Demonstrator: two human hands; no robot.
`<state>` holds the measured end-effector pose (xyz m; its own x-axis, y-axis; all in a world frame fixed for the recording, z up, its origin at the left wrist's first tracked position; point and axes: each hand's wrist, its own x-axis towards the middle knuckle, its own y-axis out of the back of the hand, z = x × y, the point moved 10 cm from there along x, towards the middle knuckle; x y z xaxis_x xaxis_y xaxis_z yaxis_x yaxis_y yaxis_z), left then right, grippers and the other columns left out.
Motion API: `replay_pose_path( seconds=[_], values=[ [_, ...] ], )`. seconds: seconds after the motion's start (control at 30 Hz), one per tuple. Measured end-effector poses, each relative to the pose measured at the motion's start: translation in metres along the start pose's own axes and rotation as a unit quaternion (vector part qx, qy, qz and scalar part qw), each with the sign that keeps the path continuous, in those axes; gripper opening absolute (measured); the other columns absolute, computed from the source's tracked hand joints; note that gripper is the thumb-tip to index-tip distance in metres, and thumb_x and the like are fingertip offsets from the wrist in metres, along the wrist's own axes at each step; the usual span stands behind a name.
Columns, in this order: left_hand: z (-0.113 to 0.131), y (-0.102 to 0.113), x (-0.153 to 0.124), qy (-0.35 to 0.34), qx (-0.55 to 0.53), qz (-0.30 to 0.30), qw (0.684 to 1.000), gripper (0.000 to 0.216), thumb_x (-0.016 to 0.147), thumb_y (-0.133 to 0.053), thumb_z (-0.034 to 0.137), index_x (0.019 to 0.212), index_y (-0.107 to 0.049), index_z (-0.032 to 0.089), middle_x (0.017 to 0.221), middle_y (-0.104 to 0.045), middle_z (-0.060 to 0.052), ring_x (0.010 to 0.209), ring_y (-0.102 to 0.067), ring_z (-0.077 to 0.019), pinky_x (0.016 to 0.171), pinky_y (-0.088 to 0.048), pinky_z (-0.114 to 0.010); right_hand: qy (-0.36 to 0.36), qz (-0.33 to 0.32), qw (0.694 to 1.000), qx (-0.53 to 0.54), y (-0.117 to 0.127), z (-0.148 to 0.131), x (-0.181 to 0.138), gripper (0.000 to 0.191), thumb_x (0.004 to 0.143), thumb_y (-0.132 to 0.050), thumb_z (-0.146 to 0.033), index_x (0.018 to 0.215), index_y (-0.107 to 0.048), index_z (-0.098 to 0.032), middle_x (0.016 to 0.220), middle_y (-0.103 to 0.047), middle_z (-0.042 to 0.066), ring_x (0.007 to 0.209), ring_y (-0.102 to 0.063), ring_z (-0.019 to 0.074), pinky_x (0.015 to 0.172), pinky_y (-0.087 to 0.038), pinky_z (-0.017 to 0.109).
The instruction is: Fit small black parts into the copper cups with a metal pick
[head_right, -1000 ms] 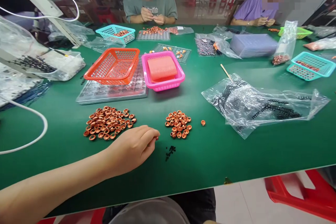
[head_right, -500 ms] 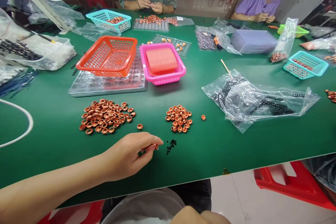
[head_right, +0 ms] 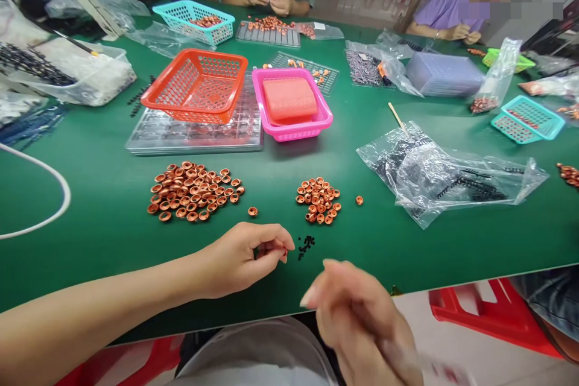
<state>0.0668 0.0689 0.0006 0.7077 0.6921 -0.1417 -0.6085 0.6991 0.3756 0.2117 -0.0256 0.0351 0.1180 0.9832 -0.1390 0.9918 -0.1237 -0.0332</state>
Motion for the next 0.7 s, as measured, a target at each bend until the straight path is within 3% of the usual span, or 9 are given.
replay_pose_path(
  seconds=[0.1, 0.23, 0.43, 0.7],
  values=[
    [-0.008, -0.006, -0.001, 0.061, -0.065, -0.014, 0.996, 0.018, 0.083, -0.048, 0.019, 0.094, -0.062, 0.018, 0.075, -0.068, 0.0, 0.06, -0.053, -0.01, 0.055, -0.04, -0.019, -0.023, 0.004, 1.0, 0.003, -0.007, 0.012, 0.018, 0.029, 0.09, -0.059, -0.035, 0.118, -0.06, -0.029, 0.092, -0.062, 0.007, 0.05, -0.047, 0.0077, 0.044, -0.04, 0.022],
    [-0.012, -0.013, -0.001, 0.1, -0.135, -0.026, 0.985, 0.019, 0.084, -0.051, 0.024, 0.098, -0.063, 0.018, 0.08, -0.069, -0.002, 0.069, -0.059, -0.0129, 0.063, -0.045, -0.022, 0.044, 0.025, 0.988, -0.149, -0.011, 0.007, 0.024, 0.03, 0.088, -0.061, -0.028, 0.118, -0.059, -0.027, 0.087, -0.058, 0.003, 0.059, -0.051, 0.0094, 0.047, -0.041, 0.02],
    [-0.008, -0.017, -0.001, 0.091, -0.194, -0.034, 0.976, 0.024, 0.086, -0.051, 0.029, 0.103, -0.062, 0.015, 0.083, -0.067, -0.004, 0.071, -0.058, -0.0134, 0.064, -0.046, -0.024, 0.223, -0.026, 0.921, -0.319, -0.042, -0.017, 0.023, 0.016, 0.089, -0.058, -0.013, 0.101, -0.062, -0.023, 0.076, -0.059, 0.0, 0.06, -0.055, 0.0097, 0.054, -0.044, 0.02],
    [0.002, -0.014, -0.002, 0.07, -0.204, -0.045, 0.975, 0.029, 0.089, -0.046, 0.026, 0.107, -0.063, 0.011, 0.08, -0.064, -0.004, 0.07, -0.057, -0.0128, 0.066, -0.048, -0.024, 0.284, -0.055, 0.883, -0.369, -0.055, -0.013, 0.025, 0.023, 0.089, -0.055, -0.008, 0.107, -0.06, -0.021, 0.085, -0.062, 0.003, 0.072, -0.062, 0.0115, 0.062, -0.051, 0.021]
  ],
)
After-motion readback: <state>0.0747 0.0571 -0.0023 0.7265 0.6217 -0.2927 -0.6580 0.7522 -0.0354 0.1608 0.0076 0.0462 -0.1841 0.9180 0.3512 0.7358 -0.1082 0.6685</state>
